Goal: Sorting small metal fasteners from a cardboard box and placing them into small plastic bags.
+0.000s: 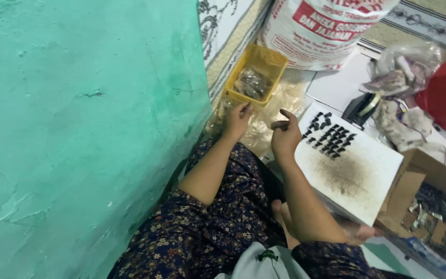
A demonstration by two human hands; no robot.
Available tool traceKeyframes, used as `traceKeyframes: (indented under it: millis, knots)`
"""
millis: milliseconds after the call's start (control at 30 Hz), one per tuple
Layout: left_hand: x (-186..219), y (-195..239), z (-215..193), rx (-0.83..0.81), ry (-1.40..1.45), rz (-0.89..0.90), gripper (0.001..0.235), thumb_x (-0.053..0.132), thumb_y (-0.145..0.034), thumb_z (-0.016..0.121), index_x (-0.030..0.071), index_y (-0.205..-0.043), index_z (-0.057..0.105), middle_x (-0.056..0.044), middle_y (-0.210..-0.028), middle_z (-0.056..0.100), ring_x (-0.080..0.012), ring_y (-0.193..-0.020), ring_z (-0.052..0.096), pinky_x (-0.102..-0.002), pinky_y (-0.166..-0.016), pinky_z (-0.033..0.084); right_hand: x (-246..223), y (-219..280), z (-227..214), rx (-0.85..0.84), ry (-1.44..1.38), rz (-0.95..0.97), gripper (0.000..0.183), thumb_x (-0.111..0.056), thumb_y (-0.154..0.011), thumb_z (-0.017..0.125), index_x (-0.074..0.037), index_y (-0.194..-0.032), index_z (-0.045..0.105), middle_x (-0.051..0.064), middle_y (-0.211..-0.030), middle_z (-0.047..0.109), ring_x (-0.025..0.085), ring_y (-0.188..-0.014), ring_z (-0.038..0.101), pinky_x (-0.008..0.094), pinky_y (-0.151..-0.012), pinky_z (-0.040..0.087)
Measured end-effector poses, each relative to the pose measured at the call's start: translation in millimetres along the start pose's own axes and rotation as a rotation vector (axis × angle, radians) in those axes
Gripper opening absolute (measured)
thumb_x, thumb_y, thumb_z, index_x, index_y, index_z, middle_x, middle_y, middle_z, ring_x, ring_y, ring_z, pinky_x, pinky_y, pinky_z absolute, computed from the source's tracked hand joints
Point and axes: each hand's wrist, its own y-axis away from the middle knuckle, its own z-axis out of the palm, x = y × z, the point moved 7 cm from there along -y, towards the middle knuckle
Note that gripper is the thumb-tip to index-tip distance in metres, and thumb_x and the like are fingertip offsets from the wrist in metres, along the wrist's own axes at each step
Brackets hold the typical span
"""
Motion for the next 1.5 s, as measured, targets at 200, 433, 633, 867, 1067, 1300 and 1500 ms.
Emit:
traceKeyframes:
  millis: [200,433,633,867,1067,1300,1500]
  knots:
    - [15.7,17.1,21.3,-0.276,0.443,-0.191,0.072,0.066,-0.096,0.065,0.008,-0.138,0.063,-0.015,-0.119,0.073,-0.0233,-0.094,0.074,-0.033,-0.072,0.066,-10.9,22.7,-59.9,-0.232,-0.628,0.331,0.061,0.016,-0.085,0.056,-0.003,-0.143,0.057,0.018,-0.104,0.07,0.024,-0.095,0.072,0.04,-0.085,0.059]
    - [110.8,66.2,45.7,-0.439,0.619,-0.073,0.058,0.061,-0.098,0.061,0.011,-0.126,0.072,-0.007,-0.094,0.075,-0.0071,-0.068,0.061,-0.014,-0.052,0.045,18.1,35.3,-122.5,-0.216,-0.841,0.383,0.057,0.017,-0.084,0.054,-0.008,-0.135,0.062,0.008,-0.112,0.07,0.017,-0.096,0.071,0.033,-0.081,0.061]
    - [147.8,104.8,70.2,-0.382,0.658,-0.039,0.029,0.012,-0.081,0.086,-0.001,-0.105,0.077,-0.014,-0.084,0.069,-0.0162,-0.065,0.069,-0.027,-0.055,0.064,1.3,60.6,-177.9,-0.177,-0.68,0.306,0.049,0.015,-0.086,0.056,-0.003,-0.131,0.064,0.009,-0.107,0.069,0.018,-0.093,0.068,0.033,-0.079,0.059]
    - [155.7,146.2,85.4,-0.501,0.603,-0.067,0.028,0.0,-0.082,0.082,-0.003,-0.109,0.075,-0.013,-0.082,0.068,-0.0173,-0.074,0.071,-0.031,-0.067,0.068,-27.0,79.7,-233.9,-0.174,-0.43,0.184,0.029,-0.011,-0.1,0.057,0.001,-0.123,0.07,0.017,-0.11,0.07,0.026,-0.107,0.063,0.047,-0.099,0.051]
    - [157.8,172.5,98.7,-0.524,0.561,-0.015,0.033,0.003,-0.075,0.089,-0.003,-0.104,0.076,-0.015,-0.078,0.063,-0.0176,-0.072,0.069,-0.03,-0.062,0.066,-45.2,90.3,-253.4,-0.143,-0.121,0.147,0.019,-0.012,-0.085,0.083,-0.006,-0.102,0.081,0.012,-0.089,0.076,0.017,-0.086,0.068,0.034,-0.079,0.057]
    - [166.2,182.0,101.2,-0.485,0.521,0.031,0.035,0.013,-0.072,0.093,0.0,-0.099,0.077,-0.011,-0.076,0.058,-0.0128,-0.073,0.065,-0.025,-0.062,0.065,-43.0,95.9,-263.5,-0.309,0.114,0.213,0.023,-0.008,-0.077,0.086,0.001,-0.099,0.083,0.024,-0.087,0.079,0.035,-0.087,0.074,0.044,-0.074,0.059]
    - [158.6,189.6,113.0,-0.55,0.555,0.043,0.043,0.01,-0.068,0.095,0.003,-0.106,0.077,-0.009,-0.088,0.061,-0.0132,-0.085,0.066,-0.025,-0.069,0.066,-53.5,107.5,-245.9,-0.35,0.12,0.21,0.024,-0.01,-0.075,0.088,-0.001,-0.096,0.083,0.02,-0.084,0.079,0.029,-0.084,0.073,0.04,-0.071,0.06]
